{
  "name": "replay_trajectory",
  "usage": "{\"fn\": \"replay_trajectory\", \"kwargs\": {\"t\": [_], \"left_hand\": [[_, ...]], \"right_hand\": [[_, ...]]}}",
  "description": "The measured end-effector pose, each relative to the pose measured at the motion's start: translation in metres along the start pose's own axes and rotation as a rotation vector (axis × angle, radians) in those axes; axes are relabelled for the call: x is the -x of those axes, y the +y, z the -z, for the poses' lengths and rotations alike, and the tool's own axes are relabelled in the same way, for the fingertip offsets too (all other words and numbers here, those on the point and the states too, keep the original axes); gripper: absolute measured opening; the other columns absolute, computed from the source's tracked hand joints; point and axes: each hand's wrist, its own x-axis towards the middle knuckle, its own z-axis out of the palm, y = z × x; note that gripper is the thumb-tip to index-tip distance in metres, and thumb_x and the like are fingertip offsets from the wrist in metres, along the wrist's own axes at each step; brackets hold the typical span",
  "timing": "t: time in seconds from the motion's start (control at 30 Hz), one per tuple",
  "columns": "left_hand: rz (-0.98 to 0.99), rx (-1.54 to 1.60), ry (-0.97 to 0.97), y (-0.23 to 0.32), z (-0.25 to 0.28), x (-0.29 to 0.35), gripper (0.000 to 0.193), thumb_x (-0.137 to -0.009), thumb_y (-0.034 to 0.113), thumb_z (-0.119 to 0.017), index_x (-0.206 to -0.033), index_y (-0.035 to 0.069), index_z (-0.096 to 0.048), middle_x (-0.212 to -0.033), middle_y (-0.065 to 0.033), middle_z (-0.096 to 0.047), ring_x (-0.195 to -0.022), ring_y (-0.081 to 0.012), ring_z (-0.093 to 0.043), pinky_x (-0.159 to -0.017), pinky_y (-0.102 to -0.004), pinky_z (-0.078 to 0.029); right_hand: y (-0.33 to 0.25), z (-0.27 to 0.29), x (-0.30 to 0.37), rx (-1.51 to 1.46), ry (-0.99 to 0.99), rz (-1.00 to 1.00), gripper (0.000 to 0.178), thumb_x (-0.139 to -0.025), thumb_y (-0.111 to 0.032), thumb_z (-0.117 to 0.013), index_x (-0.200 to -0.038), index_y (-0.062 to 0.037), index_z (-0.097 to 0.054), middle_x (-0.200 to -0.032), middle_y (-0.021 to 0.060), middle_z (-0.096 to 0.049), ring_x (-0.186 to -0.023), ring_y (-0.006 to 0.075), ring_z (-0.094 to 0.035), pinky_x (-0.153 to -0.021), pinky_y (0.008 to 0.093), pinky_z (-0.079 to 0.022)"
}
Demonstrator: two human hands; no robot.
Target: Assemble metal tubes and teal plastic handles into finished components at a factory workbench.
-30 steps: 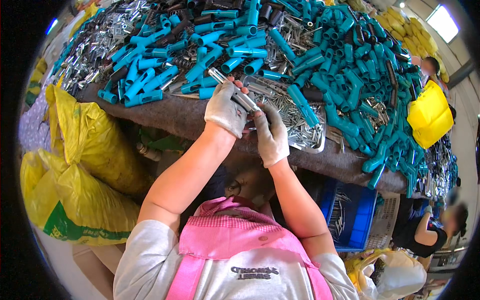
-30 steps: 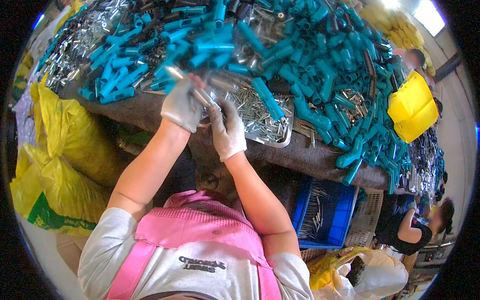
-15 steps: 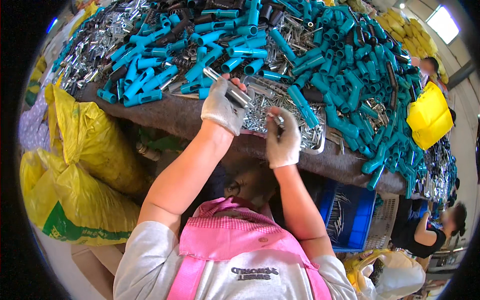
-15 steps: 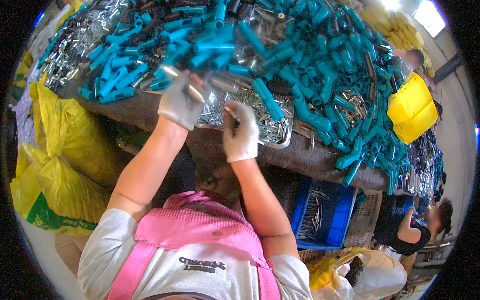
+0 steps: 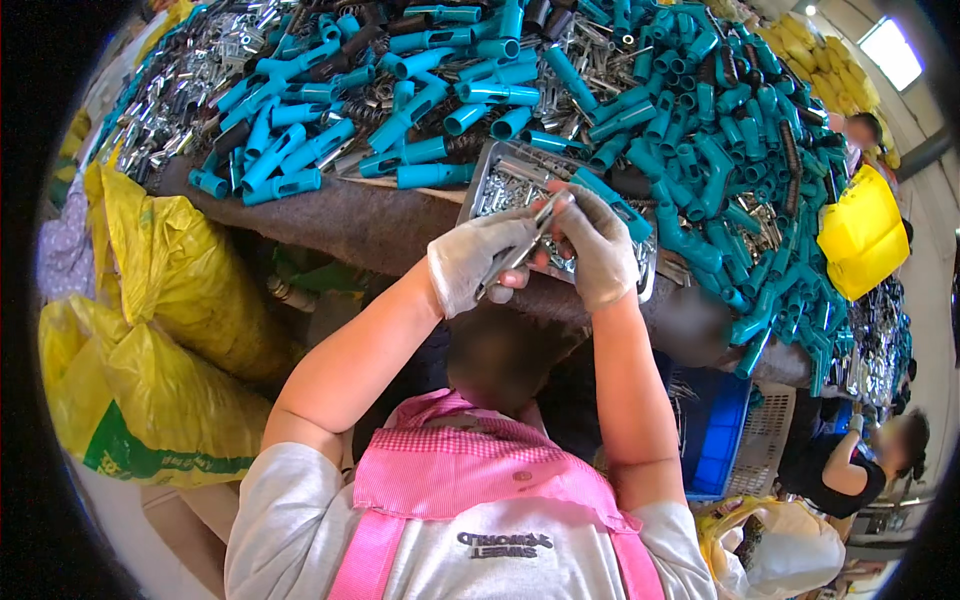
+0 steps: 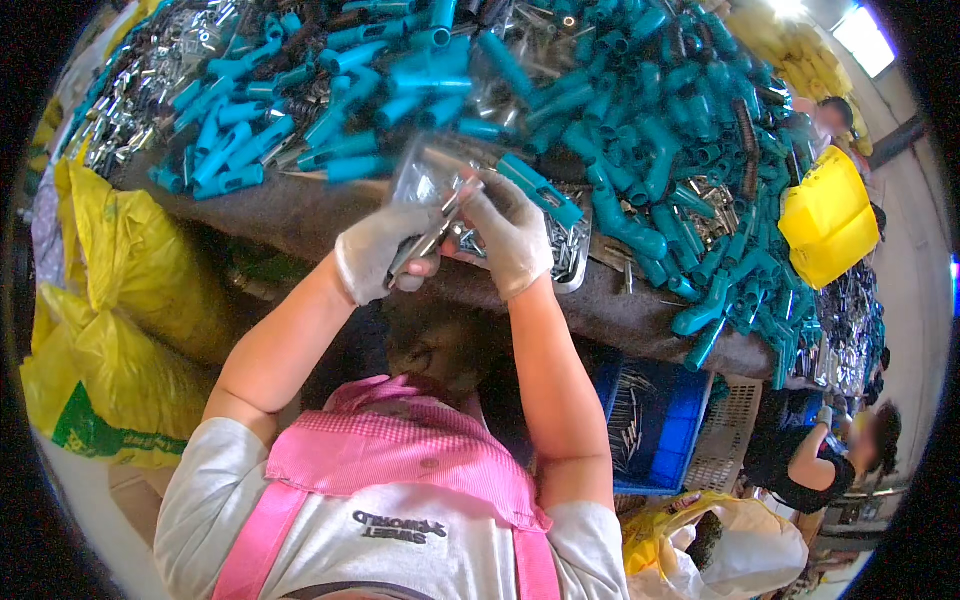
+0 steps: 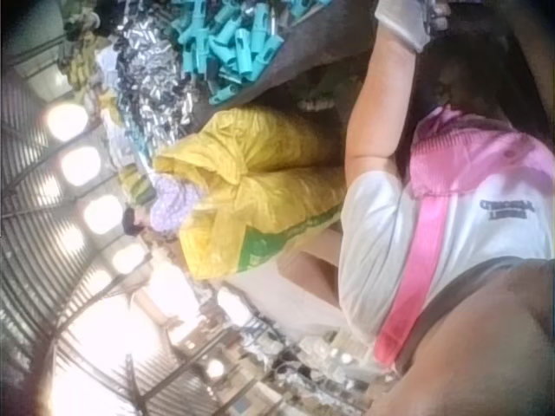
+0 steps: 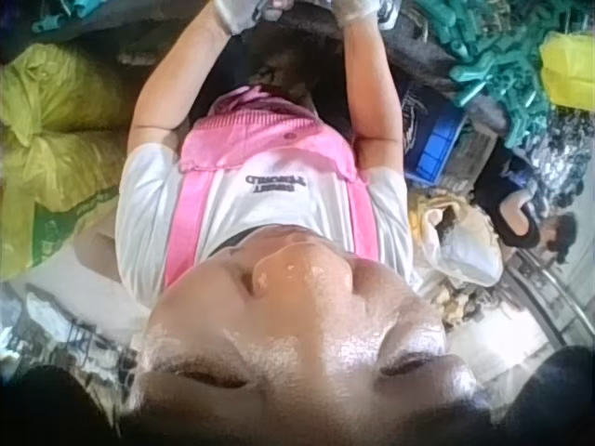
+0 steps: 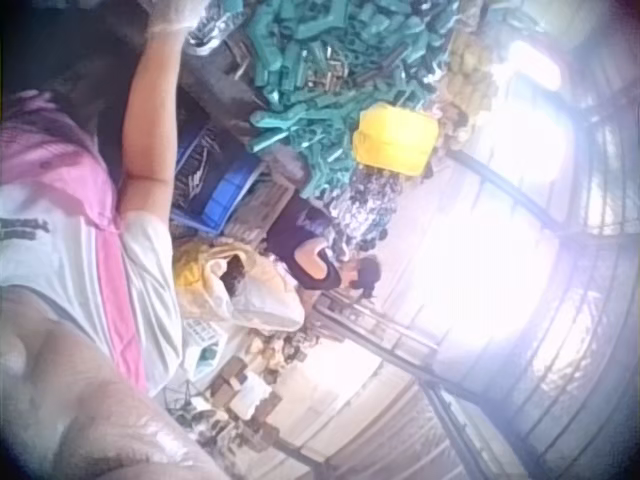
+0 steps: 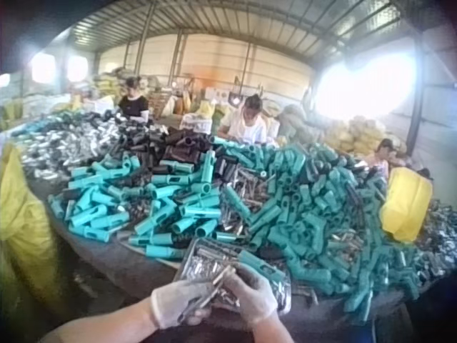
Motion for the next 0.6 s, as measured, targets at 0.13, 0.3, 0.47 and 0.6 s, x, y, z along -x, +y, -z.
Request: {"fn": "replay_trajectory", "kwargs": {"t": [0.13, 0.3, 0.47, 0.6], "left_hand": [[-0.011, -0.03, -0.007, -0.001, 0.003, 0.009, 0.035, -0.097, 0.022, -0.047, -0.131, 0.014, -0.048, -0.085, -0.0061, -0.055, -0.052, -0.0061, -0.044, -0.038, -0.0165, -0.026], [-0.078, 0.085, 0.108, -0.009, 0.02, 0.025, 0.039, -0.097, 0.022, -0.05, -0.135, 0.02, -0.044, -0.086, -0.0054, -0.055, -0.054, -0.0064, -0.045, -0.041, -0.017, -0.029], [-0.133, 0.228, 0.194, -0.017, 0.036, 0.035, 0.035, -0.096, 0.021, -0.051, -0.131, 0.021, -0.046, -0.086, -0.0046, -0.057, -0.057, -0.0075, -0.047, -0.042, -0.0175, -0.028], [-0.126, 0.244, 0.144, -0.023, 0.044, 0.034, 0.033, -0.097, 0.022, -0.05, -0.13, 0.02, -0.045, -0.087, -0.0049, -0.057, -0.057, -0.0084, -0.048, -0.042, -0.018, -0.028]], "right_hand": [[0.005, -0.005, -0.005, -0.097, -0.052, -0.104, 0.03, -0.093, -0.019, -0.062, -0.117, -0.0003, -0.061, -0.097, 0.0049, -0.068, -0.069, 0.0051, -0.049, -0.059, 0.0183, -0.04], [-0.012, 0.013, -0.037, 0.595, 0.086, 0.345, 0.028, -0.093, -0.021, -0.061, -0.113, -0.0027, -0.063, -0.094, 0.0061, -0.069, -0.081, 0.0109, -0.06, -0.069, 0.0239, -0.048], [-0.021, 0.022, -0.085, 1.562, 0.063, 0.584, 0.03, -0.082, -0.027, -0.066, -0.109, -0.0134, -0.066, -0.11, 0.0091, -0.064, -0.106, 0.0313, -0.056, -0.093, 0.0417, -0.045], [-0.002, 0.014, -0.1, 1.712, -0.1, 0.495, 0.03, -0.081, -0.022, -0.063, -0.11, -0.0152, -0.065, -0.111, 0.0096, -0.062, -0.107, 0.0308, -0.056, -0.091, 0.0423, -0.047]]}}
